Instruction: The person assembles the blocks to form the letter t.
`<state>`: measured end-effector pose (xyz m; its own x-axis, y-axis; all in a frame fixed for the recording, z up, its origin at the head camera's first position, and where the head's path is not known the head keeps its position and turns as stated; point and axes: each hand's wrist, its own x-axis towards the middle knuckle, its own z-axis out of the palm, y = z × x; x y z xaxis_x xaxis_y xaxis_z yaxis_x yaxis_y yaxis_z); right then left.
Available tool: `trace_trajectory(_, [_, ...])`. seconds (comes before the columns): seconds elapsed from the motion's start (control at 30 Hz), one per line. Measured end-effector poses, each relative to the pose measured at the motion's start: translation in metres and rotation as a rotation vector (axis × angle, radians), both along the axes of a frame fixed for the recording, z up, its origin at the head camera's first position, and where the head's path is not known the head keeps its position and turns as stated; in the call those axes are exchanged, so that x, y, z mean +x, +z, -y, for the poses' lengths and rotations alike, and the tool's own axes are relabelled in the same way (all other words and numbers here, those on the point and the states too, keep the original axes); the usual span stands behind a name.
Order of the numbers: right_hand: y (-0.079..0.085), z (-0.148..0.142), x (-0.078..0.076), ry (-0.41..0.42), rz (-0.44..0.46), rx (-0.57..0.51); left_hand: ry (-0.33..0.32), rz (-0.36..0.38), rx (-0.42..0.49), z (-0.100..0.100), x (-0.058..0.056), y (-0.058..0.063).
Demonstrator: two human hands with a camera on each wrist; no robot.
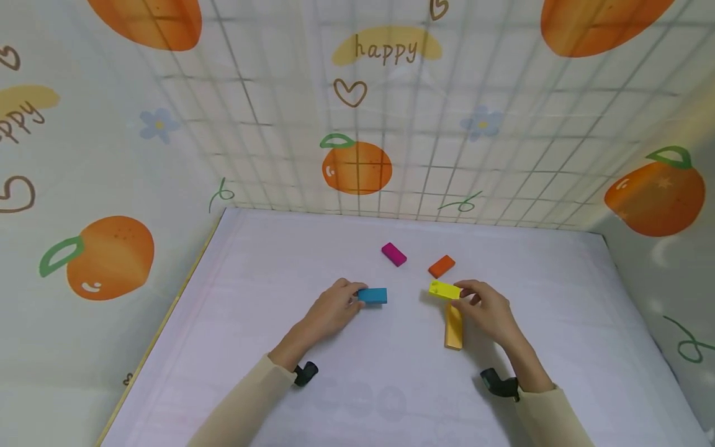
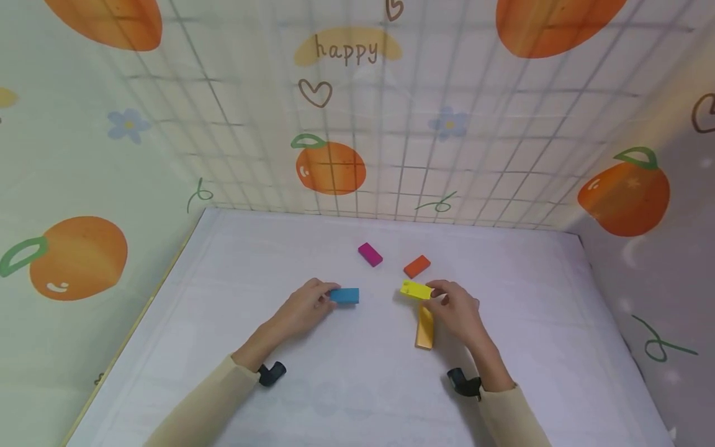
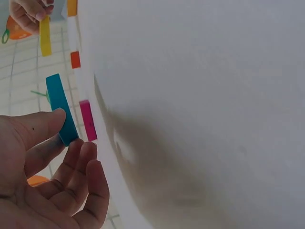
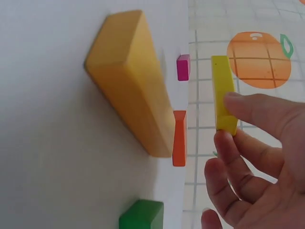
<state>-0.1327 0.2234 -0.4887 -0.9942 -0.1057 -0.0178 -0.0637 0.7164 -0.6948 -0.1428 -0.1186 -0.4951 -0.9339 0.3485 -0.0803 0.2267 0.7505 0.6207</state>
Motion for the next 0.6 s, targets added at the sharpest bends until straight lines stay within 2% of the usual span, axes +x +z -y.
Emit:
trace_trajectory(0.2, [0.000,0.006,-0.002,0.010,0.006,-0.019,0.013,0.016,0.019,0.013,0.000,-0.001])
trace_trajectory(0.6, [-0.002,0.024,-0.005,0.045,0.029,-0.067,0.040,-0.005,0.017,0.035,-0.003,-0.003])
